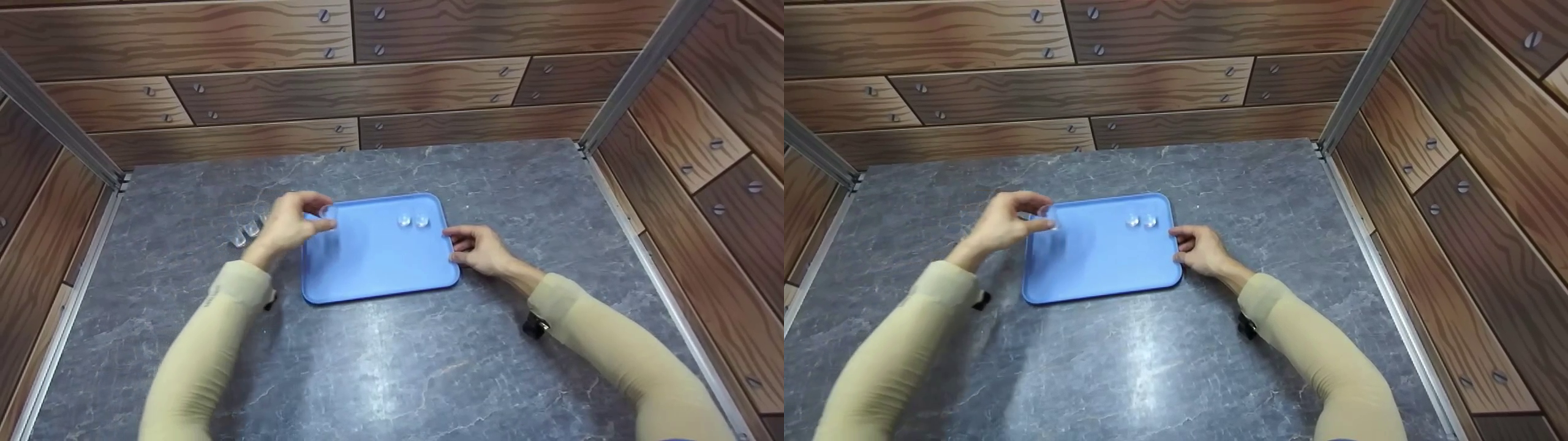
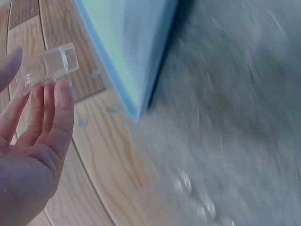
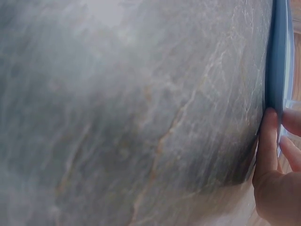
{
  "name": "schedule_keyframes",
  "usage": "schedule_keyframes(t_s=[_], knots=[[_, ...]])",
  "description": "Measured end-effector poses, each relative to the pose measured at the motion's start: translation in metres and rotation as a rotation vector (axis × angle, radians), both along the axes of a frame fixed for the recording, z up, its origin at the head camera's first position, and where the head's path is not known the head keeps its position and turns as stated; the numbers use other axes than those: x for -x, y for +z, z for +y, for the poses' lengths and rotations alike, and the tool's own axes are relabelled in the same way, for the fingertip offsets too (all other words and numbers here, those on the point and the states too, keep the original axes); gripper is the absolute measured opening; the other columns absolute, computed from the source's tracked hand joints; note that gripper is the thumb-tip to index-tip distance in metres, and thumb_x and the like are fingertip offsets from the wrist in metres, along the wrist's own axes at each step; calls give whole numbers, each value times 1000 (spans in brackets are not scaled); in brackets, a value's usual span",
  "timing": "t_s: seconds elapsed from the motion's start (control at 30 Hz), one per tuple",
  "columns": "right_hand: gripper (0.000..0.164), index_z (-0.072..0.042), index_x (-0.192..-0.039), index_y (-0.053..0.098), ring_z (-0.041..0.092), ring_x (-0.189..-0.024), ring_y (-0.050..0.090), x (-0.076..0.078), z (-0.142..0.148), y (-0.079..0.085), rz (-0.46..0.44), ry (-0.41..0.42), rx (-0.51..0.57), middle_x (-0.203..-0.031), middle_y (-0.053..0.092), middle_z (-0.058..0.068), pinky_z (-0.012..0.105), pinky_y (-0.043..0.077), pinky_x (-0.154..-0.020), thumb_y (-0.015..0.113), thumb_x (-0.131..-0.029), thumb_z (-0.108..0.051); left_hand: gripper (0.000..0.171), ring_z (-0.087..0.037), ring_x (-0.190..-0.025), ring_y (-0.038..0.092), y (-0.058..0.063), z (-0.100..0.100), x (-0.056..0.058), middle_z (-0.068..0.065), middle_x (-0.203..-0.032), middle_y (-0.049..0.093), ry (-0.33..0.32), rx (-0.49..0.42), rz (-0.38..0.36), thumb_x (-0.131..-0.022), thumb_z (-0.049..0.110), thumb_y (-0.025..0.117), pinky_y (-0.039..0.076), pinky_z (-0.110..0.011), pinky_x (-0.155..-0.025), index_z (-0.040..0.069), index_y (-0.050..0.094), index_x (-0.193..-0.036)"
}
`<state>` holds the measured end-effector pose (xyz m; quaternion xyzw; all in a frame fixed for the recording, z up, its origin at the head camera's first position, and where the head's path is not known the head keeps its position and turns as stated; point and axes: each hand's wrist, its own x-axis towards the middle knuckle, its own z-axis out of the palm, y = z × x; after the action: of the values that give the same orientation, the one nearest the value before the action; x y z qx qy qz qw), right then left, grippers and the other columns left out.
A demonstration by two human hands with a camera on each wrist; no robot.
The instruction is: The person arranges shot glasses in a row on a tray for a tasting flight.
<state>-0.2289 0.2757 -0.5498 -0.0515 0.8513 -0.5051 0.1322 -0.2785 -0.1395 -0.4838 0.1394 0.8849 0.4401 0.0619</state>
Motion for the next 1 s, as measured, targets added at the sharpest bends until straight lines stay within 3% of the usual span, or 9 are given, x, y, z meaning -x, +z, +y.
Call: schedule_keyframes(t_s=[0.43, 0.5, 0.57, 0.67, 0.73, 0.77, 0.83, 1.0], knots=[[56, 8, -147, 67, 11, -95, 71, 0, 0, -1, 3, 6, 16, -119, 76, 29, 17, 63, -72, 79, -92, 10, 43, -32, -114, 80, -26, 77, 15, -16, -125, 82, -11, -7, -23, -93, 18, 91, 65, -46, -101, 5, 80, -132], [56, 9, -147, 67, 12, -96, 72, 1, 0, -1, 8, 9, 20, -119, 76, 30, 17, 63, -72, 79, -92, 10, 41, -24, -109, 80, -50, 82, 32, -11, -119, 83, -23, -17, -3, -92, 24, 93, 65, -38, -97, 9, 82, -128], [56, 9, -147, 67, 12, -96, 72, 1, 0, -1, 12, 12, 17, -120, 76, 31, 17, 63, -71, 79, -92, 10, 39, -22, -107, 80, -54, 89, 35, -10, -119, 83, -21, 1, 0, -92, 24, 92, 65, -36, -96, 9, 82, -127], [56, 8, -147, 68, 11, -96, 70, 0, 0, 0, 10, 11, 12, -122, 76, 31, 16, 62, -72, 79, -92, 9, 40, -24, -109, 79, -56, 96, 39, -11, -120, 83, -14, 15, -10, -93, 24, 91, 65, -38, -99, 9, 81, -129], [56, 8, -147, 67, 10, -96, 69, 0, 0, 0, 12, 13, 5, -123, 75, 31, 15, 61, -73, 79, -92, 9, 40, -30, -115, 79, -35, 103, 27, -16, -126, 82, 2, 38, -35, -95, 17, 88, 65, -44, -104, 6, 79, -133], [56, 8, -147, 67, 10, -96, 69, 0, 0, 0, 12, 13, 4, -123, 75, 32, 15, 61, -73, 79, -92, 9, 41, -31, -115, 79, -35, 105, 27, -16, -127, 82, 4, 38, -38, -95, 18, 88, 65, -45, -105, 6, 79, -134], [56, 8, -147, 67, 11, -96, 69, 0, 0, 0, 13, 12, 0, -124, 74, 32, 15, 61, -73, 78, -92, 9, 40, -28, -113, 80, -49, 108, 38, -14, -125, 83, 3, 36, -27, -94, 21, 89, 65, -41, -102, 8, 80, -131], [56, 8, -147, 68, 13, -98, 70, 0, 1, 0, 14, 12, -5, -126, 74, 32, 15, 61, -74, 79, -92, 9, 39, -27, -112, 80, -49, 116, 36, -14, -126, 82, -8, 48, -23, -95, 21, 88, 66, -40, -100, 8, 80, -131]])
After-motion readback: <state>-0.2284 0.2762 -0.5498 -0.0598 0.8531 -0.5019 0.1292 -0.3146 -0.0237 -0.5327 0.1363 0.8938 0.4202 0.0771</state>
